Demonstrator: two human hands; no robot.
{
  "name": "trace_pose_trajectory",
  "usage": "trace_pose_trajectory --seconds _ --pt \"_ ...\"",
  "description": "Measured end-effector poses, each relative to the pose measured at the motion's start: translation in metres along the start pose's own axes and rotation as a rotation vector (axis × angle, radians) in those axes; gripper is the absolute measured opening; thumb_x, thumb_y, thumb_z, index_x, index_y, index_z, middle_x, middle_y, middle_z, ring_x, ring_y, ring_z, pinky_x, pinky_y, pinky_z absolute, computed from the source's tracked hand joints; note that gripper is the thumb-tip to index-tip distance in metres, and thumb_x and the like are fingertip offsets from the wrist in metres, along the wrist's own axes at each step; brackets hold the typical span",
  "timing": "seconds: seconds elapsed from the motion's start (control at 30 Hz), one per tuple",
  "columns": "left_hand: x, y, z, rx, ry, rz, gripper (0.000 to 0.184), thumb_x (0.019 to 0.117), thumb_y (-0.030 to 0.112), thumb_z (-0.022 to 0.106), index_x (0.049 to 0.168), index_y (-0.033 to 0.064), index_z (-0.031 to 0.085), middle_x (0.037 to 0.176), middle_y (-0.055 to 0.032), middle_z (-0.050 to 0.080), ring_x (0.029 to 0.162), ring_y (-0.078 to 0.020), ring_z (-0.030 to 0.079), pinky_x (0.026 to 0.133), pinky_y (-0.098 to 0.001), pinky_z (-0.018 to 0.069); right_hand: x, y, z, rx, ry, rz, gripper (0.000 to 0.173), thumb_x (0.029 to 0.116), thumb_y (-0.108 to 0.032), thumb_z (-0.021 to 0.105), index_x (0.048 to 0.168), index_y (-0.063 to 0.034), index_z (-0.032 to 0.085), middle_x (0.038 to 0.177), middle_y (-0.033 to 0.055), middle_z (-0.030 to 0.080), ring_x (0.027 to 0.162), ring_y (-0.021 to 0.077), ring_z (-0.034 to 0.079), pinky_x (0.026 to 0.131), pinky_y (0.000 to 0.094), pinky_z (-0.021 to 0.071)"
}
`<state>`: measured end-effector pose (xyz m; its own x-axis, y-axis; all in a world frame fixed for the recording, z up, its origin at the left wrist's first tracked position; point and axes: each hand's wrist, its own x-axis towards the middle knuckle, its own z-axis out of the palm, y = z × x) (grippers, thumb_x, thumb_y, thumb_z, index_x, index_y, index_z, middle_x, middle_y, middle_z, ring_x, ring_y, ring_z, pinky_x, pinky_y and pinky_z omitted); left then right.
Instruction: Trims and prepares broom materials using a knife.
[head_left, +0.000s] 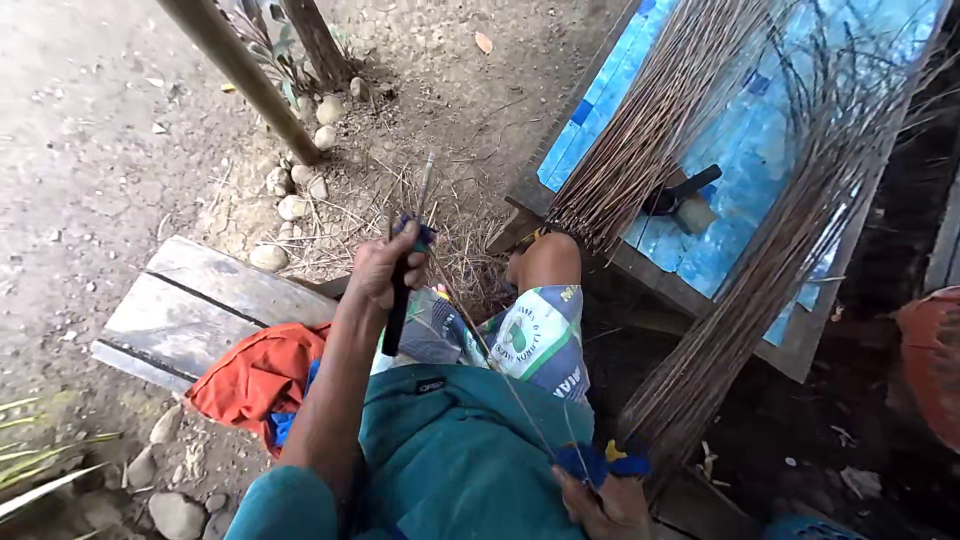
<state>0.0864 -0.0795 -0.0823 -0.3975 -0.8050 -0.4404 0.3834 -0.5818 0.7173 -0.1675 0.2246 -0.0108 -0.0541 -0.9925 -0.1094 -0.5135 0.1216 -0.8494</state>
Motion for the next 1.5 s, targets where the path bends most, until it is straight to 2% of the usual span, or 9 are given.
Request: trace_pose_trajectory --seconds 0.23,0.37,0.53,0.73,0.93,1.13,1.23,1.37,1.5 --pt "-0.065 -0.072 0.093 0.317 -0.560 -0.374 0.010 0.0999 0.018 0.061 0.107 0.0106 0.062 0.072 0.0082 0.060 0.054 0.0000 0.053 0.049 -0.0168 0.0461 0.037 -0.001 -0.001 -0.885 0.261 -0.184 0.035 0.0955 -0.033 0.059 0.077 -0.0064 0.073 0.067 0.0120 0.071 0.061 0.0267 0.070 0.060 0.0432 0.0563" --pt "-0.040 -0.061 0.081 0.084 -0.362 -0.273 0.011 0.1034 0.017 0.051 0.109 0.0133 0.059 0.063 0.0092 0.055 0.049 0.0014 0.051 0.048 -0.0142 0.0453 0.032 -0.008 -0.019 -0.937 0.238 -0.261 0.028 0.0954 -0.030 0.062 0.081 -0.0094 0.074 0.073 0.0104 0.073 0.070 0.0211 0.072 0.068 0.0331 0.0574" --pt "0.006 -0.029 0.027 -0.178 -0.152 -0.165 0.027 0.1063 0.035 0.050 0.113 0.0119 0.062 0.058 0.0058 0.051 0.044 -0.0035 0.049 0.044 -0.0191 0.0472 0.011 -0.005 -0.022 -0.637 0.118 -0.173 0.027 0.0979 -0.029 0.065 0.089 -0.0056 0.074 0.080 0.0114 0.075 0.078 0.0156 0.072 0.078 0.0266 0.0567" --pt "-0.052 -0.082 0.094 0.038 -0.518 -0.310 0.005 0.0998 0.020 0.060 0.099 0.0155 0.061 0.066 0.0091 0.058 0.051 0.0001 0.052 0.048 -0.0158 0.0463 0.038 0.027 -0.013 -0.203 0.189 -0.137 0.023 0.1031 -0.030 0.062 0.098 -0.0084 0.069 0.069 0.0018 0.067 0.061 0.0021 0.064 0.061 0.0181 0.0571" --pt "0.013 -0.030 0.021 -0.124 -0.220 -0.091 0.025 0.1056 0.030 0.050 0.109 0.0091 0.062 0.059 0.0051 0.053 0.045 -0.0038 0.052 0.045 -0.0190 0.0494 -0.001 0.015 -0.012 -0.011 0.051 -0.007 0.020 0.1025 -0.023 0.064 0.099 -0.0034 0.068 0.072 0.0036 0.070 0.063 0.0014 0.066 0.063 0.0172 0.0575" --pt "0.001 -0.052 0.046 -0.139 -0.258 -0.157 0.022 0.1024 0.026 0.057 0.108 0.0058 0.063 0.060 0.0029 0.054 0.045 -0.0049 0.052 0.045 -0.0199 0.0499 0.040 0.006 0.017 0.973 -0.039 0.644 0.023 0.1049 -0.025 0.052 0.113 -0.0082 0.066 0.062 -0.0026 0.064 0.043 0.0005 0.052 0.040 0.0161 0.0465" --pt "-0.016 -0.061 0.059 -0.017 -0.357 -0.197 0.019 0.0990 0.028 0.062 0.106 0.0100 0.063 0.061 0.0040 0.055 0.046 -0.0032 0.052 0.046 -0.0184 0.0487 0.073 0.010 0.027 1.279 -0.020 0.627 0.022 0.1015 -0.027 0.061 0.108 -0.0073 0.069 0.053 -0.0071 0.052 0.040 -0.0019 0.047 0.039 0.0139 0.0431" --pt "-0.046 -0.070 0.080 0.087 -0.554 -0.301 0.006 0.0970 0.020 0.064 0.101 0.0161 0.061 0.071 0.0094 0.061 0.052 0.0015 0.052 0.049 -0.0146 0.0465 0.104 0.005 0.035 1.029 0.152 0.422 0.007 0.0940 -0.012 0.070 0.099 -0.0069 0.071 0.065 -0.0005 0.067 0.045 -0.0001 0.054 0.042 0.0145 0.0463" --pt "-0.027 -0.061 0.060 0.051 -0.390 -0.172 0.011 0.0958 0.026 0.065 0.099 0.0161 0.066 0.064 0.0090 0.058 0.049 0.0015 0.051 0.047 -0.0150 0.0456 0.083 0.003 0.038 0.764 0.107 0.362 0.007 0.0954 -0.015 0.067 0.097 -0.0112 0.073 0.068 -0.0060 0.068 0.048 -0.0015 0.055 0.044 0.0151 0.0484"
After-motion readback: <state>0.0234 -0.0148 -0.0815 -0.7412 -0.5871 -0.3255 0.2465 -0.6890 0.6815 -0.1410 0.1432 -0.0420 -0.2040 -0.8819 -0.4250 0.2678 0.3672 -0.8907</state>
